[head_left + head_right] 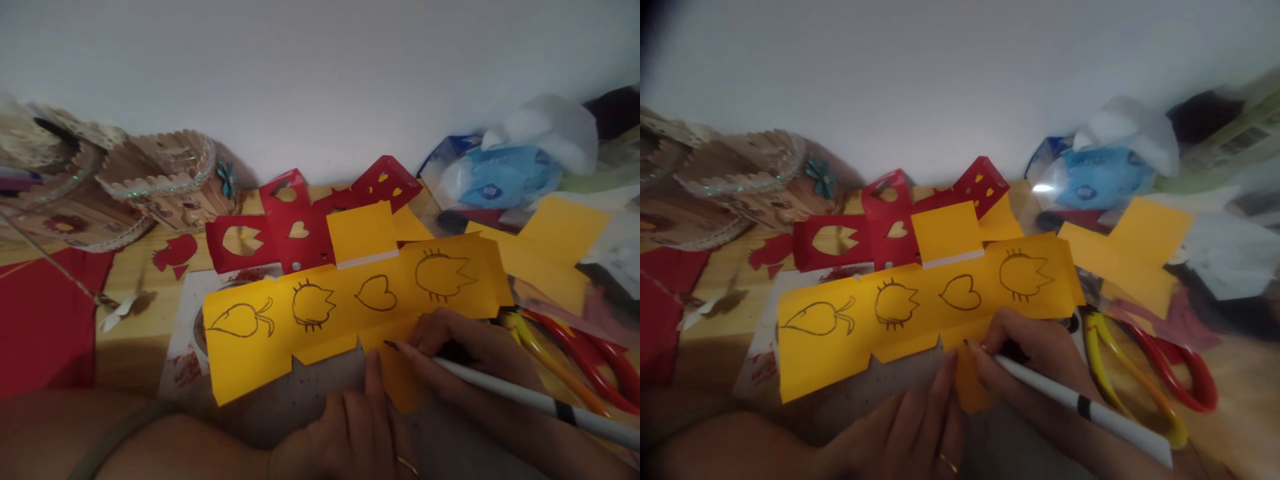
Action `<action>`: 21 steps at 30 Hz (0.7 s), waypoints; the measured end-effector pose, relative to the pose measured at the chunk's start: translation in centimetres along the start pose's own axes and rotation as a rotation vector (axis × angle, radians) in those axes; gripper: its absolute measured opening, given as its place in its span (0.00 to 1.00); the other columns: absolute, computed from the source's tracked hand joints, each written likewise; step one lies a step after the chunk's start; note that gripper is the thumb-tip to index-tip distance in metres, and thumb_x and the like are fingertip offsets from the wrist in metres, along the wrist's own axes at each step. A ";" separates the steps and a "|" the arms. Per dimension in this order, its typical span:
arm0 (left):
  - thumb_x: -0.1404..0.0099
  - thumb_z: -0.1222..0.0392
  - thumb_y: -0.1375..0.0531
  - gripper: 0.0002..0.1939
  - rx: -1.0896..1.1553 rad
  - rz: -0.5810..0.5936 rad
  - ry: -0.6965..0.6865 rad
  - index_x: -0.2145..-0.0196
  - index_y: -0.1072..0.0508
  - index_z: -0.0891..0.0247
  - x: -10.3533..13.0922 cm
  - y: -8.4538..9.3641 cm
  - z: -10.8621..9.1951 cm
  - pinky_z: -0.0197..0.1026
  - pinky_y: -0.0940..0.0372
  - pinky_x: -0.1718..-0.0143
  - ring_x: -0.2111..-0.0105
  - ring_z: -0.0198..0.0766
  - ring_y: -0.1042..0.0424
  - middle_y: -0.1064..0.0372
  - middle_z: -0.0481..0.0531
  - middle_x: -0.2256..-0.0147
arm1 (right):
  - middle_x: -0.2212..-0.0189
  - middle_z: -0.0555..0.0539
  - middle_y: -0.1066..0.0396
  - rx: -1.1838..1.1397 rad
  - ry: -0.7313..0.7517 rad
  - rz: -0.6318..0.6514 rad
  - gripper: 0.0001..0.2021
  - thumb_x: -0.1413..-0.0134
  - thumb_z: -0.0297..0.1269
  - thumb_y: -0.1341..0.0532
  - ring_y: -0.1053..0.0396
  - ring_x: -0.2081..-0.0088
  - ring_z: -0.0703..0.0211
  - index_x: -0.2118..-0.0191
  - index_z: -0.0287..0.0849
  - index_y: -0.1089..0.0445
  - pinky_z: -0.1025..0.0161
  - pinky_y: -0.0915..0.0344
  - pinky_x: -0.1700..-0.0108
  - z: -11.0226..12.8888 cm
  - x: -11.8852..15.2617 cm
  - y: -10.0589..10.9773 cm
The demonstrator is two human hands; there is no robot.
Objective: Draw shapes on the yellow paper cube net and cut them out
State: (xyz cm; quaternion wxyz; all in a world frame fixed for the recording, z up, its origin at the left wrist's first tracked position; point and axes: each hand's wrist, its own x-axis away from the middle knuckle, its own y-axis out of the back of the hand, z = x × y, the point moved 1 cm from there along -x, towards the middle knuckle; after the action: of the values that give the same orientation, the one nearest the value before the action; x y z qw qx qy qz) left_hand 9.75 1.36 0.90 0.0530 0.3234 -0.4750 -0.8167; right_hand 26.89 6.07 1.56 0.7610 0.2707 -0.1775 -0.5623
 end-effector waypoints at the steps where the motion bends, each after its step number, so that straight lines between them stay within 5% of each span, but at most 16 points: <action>1: 0.34 0.69 0.47 0.11 -0.002 0.002 0.005 0.72 0.27 0.68 0.0 0.0 0.0 0.30 0.43 0.86 0.84 0.30 0.34 0.22 0.55 0.68 | 0.86 0.55 0.35 -0.013 -0.002 0.004 0.12 0.48 0.36 0.39 0.39 0.85 0.65 0.79 0.47 0.39 0.68 0.43 0.84 0.0 0.0 0.0; 7: 0.35 0.69 0.47 0.11 -0.010 -0.001 0.001 0.73 0.28 0.68 -0.1 -0.1 -0.1 0.31 0.44 0.86 0.85 0.29 0.36 0.22 0.54 0.69 | 0.87 0.55 0.38 -0.059 -0.092 0.018 0.12 0.48 0.38 0.40 0.41 0.86 0.66 0.79 0.46 0.40 0.70 0.46 0.85 0.4 0.0 0.1; 14: 0.33 0.67 0.47 0.12 0.008 -0.004 -0.021 0.72 0.28 0.67 -0.1 -0.5 0.0 0.30 0.43 0.86 0.85 0.28 0.35 0.22 0.51 0.70 | 0.85 0.55 0.37 -0.080 0.031 0.080 0.13 0.44 0.37 0.40 0.40 0.83 0.66 0.78 0.46 0.40 0.69 0.44 0.83 -0.3 0.2 -0.2; 21: 0.36 0.72 0.51 0.14 -0.050 -0.054 0.015 0.74 0.29 0.65 -0.2 -0.2 0.1 0.28 0.40 0.83 0.84 0.27 0.34 0.23 0.46 0.73 | 0.83 0.55 0.37 -0.065 0.001 0.058 0.12 0.44 0.37 0.40 0.40 0.81 0.65 0.77 0.46 0.39 0.67 0.45 0.80 -0.6 0.6 -0.6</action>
State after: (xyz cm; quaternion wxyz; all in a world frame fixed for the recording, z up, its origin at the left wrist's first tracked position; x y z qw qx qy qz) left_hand 9.91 1.63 0.89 0.0426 0.3407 -0.4450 -0.8271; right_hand 26.93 5.50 0.73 0.7854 0.2410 -0.1665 -0.5453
